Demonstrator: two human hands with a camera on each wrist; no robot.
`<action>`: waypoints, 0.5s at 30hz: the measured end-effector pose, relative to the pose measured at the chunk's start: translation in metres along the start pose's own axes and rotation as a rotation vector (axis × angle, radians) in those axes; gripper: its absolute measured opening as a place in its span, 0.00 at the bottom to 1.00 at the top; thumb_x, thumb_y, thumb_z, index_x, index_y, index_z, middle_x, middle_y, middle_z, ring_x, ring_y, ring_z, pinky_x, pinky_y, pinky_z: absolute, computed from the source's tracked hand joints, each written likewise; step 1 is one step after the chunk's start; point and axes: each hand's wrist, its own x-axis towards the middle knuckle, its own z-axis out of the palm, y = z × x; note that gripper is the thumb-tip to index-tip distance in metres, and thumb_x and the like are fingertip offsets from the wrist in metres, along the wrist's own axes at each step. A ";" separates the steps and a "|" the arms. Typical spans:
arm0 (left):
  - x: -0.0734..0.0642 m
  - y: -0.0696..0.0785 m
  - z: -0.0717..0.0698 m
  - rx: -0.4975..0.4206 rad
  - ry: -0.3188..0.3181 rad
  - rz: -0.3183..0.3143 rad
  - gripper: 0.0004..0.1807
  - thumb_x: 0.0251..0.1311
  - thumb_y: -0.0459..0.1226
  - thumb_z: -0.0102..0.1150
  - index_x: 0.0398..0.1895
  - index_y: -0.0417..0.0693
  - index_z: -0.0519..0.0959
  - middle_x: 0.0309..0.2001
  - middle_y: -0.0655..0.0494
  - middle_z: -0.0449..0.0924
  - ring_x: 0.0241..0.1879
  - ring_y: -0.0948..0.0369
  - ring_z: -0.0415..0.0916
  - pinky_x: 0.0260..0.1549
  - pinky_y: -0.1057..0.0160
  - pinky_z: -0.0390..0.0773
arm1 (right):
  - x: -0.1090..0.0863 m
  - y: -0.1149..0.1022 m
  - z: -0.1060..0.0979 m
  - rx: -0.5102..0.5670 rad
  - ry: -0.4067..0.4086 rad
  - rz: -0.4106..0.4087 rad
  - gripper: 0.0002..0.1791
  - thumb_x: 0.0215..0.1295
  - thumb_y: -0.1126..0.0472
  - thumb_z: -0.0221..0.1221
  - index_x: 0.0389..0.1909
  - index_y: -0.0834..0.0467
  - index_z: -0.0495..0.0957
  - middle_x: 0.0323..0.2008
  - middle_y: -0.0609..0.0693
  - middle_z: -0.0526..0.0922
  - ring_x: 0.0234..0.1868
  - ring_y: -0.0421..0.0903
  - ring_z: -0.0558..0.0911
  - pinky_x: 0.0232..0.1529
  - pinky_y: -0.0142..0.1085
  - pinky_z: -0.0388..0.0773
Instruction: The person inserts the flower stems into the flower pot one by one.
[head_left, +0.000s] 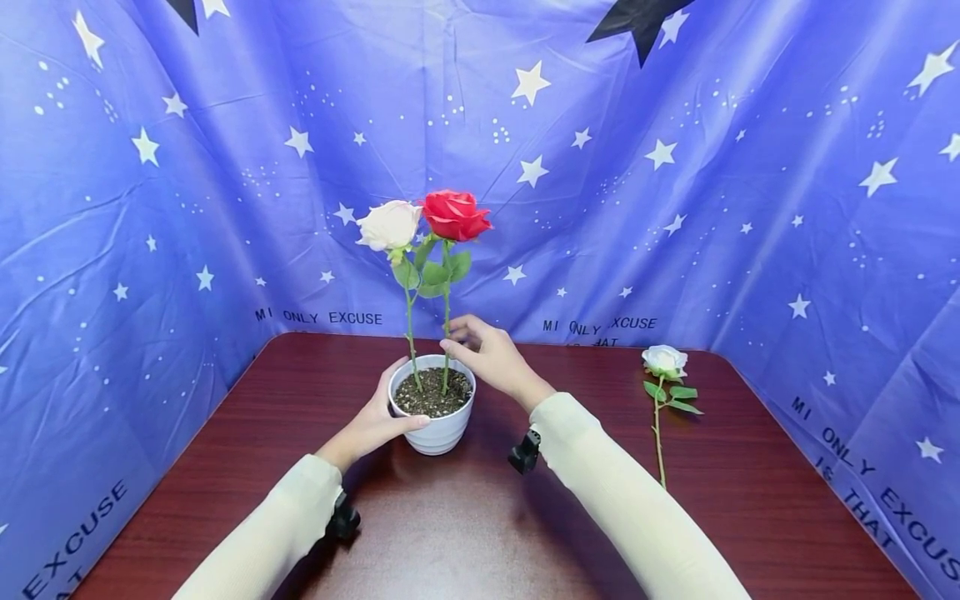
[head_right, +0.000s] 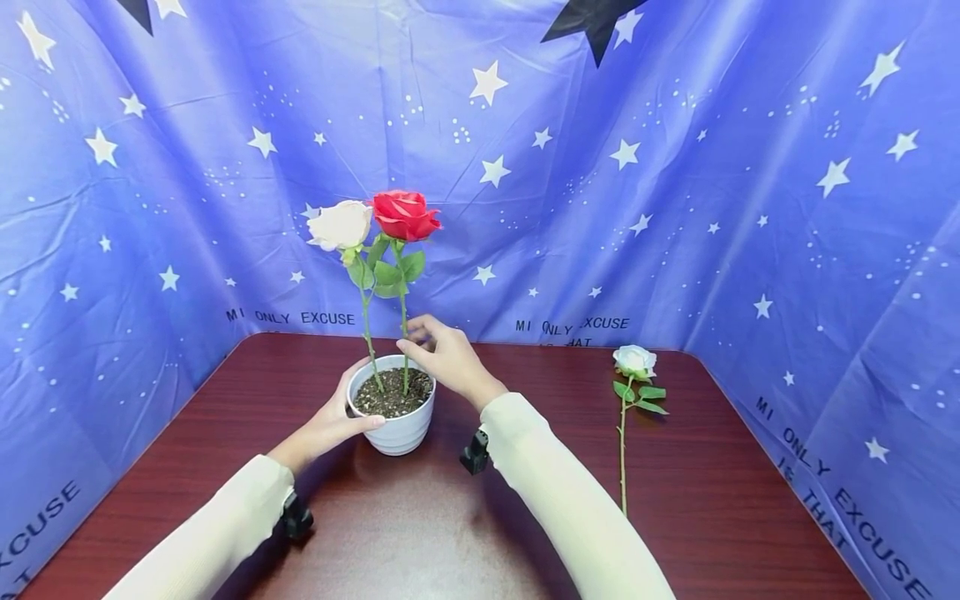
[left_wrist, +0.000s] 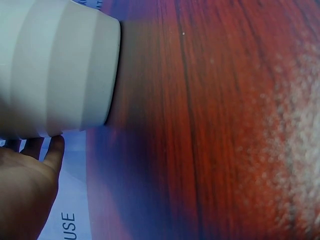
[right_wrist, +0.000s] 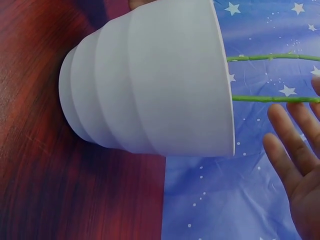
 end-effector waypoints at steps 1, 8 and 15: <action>0.000 0.000 0.000 -0.001 0.001 -0.002 0.59 0.53 0.37 0.74 0.80 0.50 0.42 0.75 0.44 0.53 0.73 0.47 0.52 0.69 0.44 0.47 | 0.000 0.001 0.000 -0.001 0.002 -0.002 0.17 0.70 0.52 0.62 0.55 0.55 0.78 0.42 0.47 0.86 0.39 0.40 0.85 0.45 0.40 0.79; -0.001 0.000 0.000 0.002 0.002 -0.011 0.59 0.53 0.38 0.74 0.80 0.52 0.42 0.75 0.44 0.53 0.73 0.48 0.52 0.70 0.44 0.47 | 0.003 0.006 0.000 -0.042 0.013 -0.024 0.10 0.71 0.54 0.62 0.45 0.55 0.79 0.37 0.46 0.87 0.39 0.41 0.86 0.47 0.41 0.78; -0.001 0.001 -0.001 0.014 0.004 -0.009 0.59 0.53 0.38 0.74 0.80 0.51 0.42 0.75 0.44 0.53 0.73 0.48 0.52 0.69 0.44 0.47 | 0.004 0.003 0.001 -0.043 -0.001 -0.052 0.07 0.68 0.55 0.65 0.39 0.53 0.78 0.31 0.42 0.86 0.34 0.37 0.85 0.44 0.39 0.79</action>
